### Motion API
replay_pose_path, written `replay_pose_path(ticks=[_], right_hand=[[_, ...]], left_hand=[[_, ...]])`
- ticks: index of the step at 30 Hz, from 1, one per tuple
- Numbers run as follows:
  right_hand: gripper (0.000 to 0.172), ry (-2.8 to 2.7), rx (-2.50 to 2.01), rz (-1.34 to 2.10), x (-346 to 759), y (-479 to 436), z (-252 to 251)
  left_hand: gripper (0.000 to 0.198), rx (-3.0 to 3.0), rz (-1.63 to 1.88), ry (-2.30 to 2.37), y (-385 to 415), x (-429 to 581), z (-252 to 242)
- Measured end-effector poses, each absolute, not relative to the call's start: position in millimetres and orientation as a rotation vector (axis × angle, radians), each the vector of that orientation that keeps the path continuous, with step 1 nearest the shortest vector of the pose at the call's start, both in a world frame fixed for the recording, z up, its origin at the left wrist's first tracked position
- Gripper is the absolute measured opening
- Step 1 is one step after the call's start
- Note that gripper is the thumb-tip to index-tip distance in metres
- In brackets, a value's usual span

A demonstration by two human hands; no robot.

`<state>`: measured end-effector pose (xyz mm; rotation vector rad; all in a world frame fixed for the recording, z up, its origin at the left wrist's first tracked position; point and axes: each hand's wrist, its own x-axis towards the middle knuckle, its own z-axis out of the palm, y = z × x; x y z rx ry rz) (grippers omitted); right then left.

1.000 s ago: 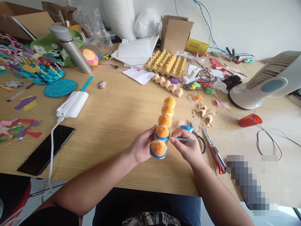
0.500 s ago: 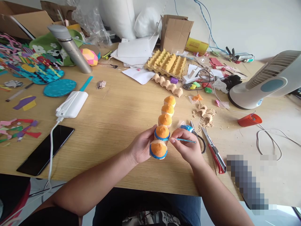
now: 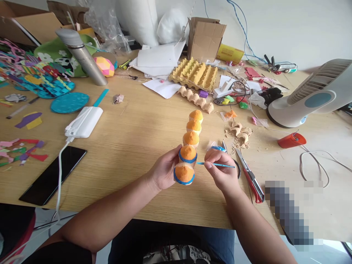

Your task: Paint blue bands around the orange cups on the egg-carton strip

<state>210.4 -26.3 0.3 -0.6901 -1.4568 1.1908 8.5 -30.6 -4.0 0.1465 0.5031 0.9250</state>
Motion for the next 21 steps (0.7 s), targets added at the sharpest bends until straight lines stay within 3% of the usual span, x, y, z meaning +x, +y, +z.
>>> replay_pose_path(ticks=[21], right_hand=[[0.035,-1.384,-0.778,1.435,208,-26,-2]], left_hand=[[0.035,0.362,0.677,0.402,-32,3,-14]])
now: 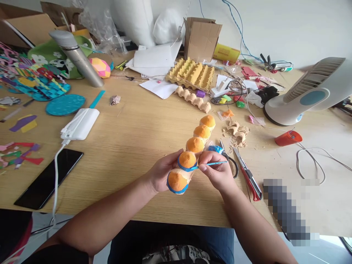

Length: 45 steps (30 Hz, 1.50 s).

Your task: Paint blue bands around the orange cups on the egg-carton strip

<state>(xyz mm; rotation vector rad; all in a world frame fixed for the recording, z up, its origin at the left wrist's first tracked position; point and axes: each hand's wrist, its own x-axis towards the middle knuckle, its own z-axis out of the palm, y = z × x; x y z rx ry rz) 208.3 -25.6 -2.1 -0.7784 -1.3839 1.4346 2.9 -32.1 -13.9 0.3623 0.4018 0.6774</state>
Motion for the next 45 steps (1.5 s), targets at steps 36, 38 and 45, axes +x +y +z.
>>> replay_pose_path(ticks=[36,38,45], right_hand=[[0.032,-1.589,-0.917,1.042,204,-40,7],[0.029,-1.613,-0.867,1.019,205,-41,7],[0.026,-1.719,-0.841,0.88,203,-42,7]], left_hand=[[0.017,0.188,0.852,0.482,-34,10,-9],[0.016,0.18,0.879,0.488,-34,10,-10],[0.024,0.175,0.883,0.465,-35,11,-9]])
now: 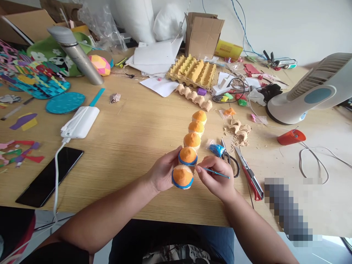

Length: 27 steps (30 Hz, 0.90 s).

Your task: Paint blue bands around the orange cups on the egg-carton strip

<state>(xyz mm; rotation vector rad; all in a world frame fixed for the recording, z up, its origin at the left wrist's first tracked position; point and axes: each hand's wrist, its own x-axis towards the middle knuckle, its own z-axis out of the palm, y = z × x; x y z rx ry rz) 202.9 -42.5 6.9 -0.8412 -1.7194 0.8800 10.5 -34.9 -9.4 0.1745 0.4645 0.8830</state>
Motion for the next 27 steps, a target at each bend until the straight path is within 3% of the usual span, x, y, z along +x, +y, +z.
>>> replay_pose_path(ticks=[27], right_hand=[[0.021,-1.761,-0.747,0.852,204.3,-41.9,7.0]], left_hand=[[0.021,0.198,0.852,0.468,-36.7,8.1,-9.9]])
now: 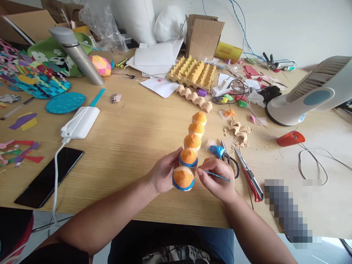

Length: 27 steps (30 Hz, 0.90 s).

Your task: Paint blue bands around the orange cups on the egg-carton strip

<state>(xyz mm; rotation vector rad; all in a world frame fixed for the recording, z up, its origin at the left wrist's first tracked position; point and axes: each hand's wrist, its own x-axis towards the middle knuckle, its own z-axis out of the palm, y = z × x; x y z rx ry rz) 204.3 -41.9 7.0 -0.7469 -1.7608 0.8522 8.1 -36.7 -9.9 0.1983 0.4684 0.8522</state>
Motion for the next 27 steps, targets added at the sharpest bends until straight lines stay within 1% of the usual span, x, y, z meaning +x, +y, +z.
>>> replay_pose_path(ticks=[5,9,15,19,22,27], right_hand=[[0.022,-1.789,-0.755,0.834,204.6,-41.2,7.2],[0.02,-1.781,-0.712,0.831,204.6,-40.3,6.5],[0.026,-1.585,-0.755,0.973,207.7,-39.0,5.0],[0.025,-1.618,-0.758,1.019,207.7,-38.5,6.2],[0.024,-1.631,-0.782,1.025,207.0,-38.2,7.1],[0.027,-1.63,-0.796,1.058,207.6,-37.0,8.5]], left_hand=[[0.028,0.203,0.86,0.481,-36.7,8.0,-10.5],[0.024,0.258,0.856,0.49,-36.7,8.0,-10.3],[0.033,0.411,0.904,0.614,-36.2,10.5,-7.5],[0.037,0.48,0.896,0.662,-37.0,10.2,-10.0],[0.037,0.47,0.885,0.662,-37.9,9.3,-13.0],[0.036,0.406,0.886,0.645,-38.5,9.3,-11.9]])
